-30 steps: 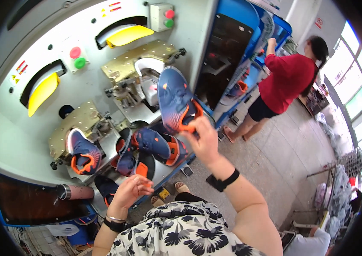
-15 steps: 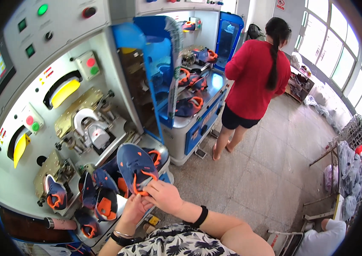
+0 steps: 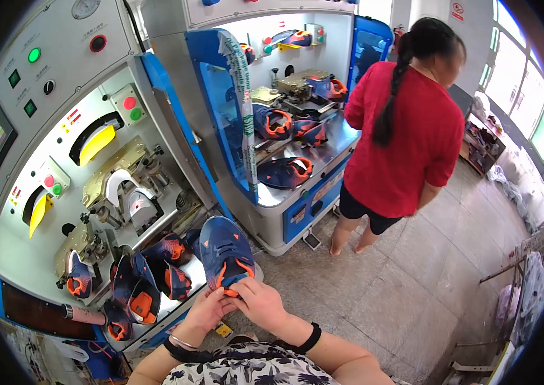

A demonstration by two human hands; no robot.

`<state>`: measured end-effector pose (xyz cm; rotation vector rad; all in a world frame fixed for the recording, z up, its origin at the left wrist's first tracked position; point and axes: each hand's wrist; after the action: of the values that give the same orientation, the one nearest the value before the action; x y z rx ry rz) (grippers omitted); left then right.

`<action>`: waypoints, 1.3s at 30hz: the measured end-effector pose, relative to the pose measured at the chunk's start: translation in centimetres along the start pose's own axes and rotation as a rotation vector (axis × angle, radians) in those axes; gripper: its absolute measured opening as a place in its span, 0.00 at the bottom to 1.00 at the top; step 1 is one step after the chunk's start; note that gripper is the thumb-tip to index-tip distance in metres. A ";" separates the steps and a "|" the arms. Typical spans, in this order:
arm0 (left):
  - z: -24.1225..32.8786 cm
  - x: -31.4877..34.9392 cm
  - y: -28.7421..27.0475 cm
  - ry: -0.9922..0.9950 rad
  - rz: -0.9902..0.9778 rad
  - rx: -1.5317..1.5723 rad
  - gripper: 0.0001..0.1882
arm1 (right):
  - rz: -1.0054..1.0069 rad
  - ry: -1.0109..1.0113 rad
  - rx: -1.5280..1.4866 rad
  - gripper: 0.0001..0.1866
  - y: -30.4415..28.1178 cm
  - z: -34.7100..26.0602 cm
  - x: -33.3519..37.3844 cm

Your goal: The recorder is operating a machine used to shape or heat shoes during the manufacturing process, inserting shoes into the machine and monitoring the cycles.

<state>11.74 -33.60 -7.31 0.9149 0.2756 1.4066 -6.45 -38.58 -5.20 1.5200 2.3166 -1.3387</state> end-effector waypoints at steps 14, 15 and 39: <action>9.8 1.2 -10.0 0.421 0.040 0.215 0.18 | -0.195 -0.348 -0.068 0.20 9.2 -5.4 -16.7; 11.1 0.8 -10.7 0.450 0.061 0.189 0.18 | -0.198 -0.393 -0.005 0.20 9.8 -5.8 -18.3; 17.7 -4.5 -14.4 0.522 0.345 0.179 0.23 | -0.371 -0.286 0.103 0.17 20.6 -5.5 -31.6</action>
<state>32.98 -43.10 -7.30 0.7461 0.6686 1.9598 27.66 -54.60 0.48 0.8658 2.4462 -1.6513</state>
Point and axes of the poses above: each hand's wrist, its own x-axis away from the middle knuckle, its own y-axis out of the palm, z = x × y, and after that the axes turned 4 degrees about -z, right-handed
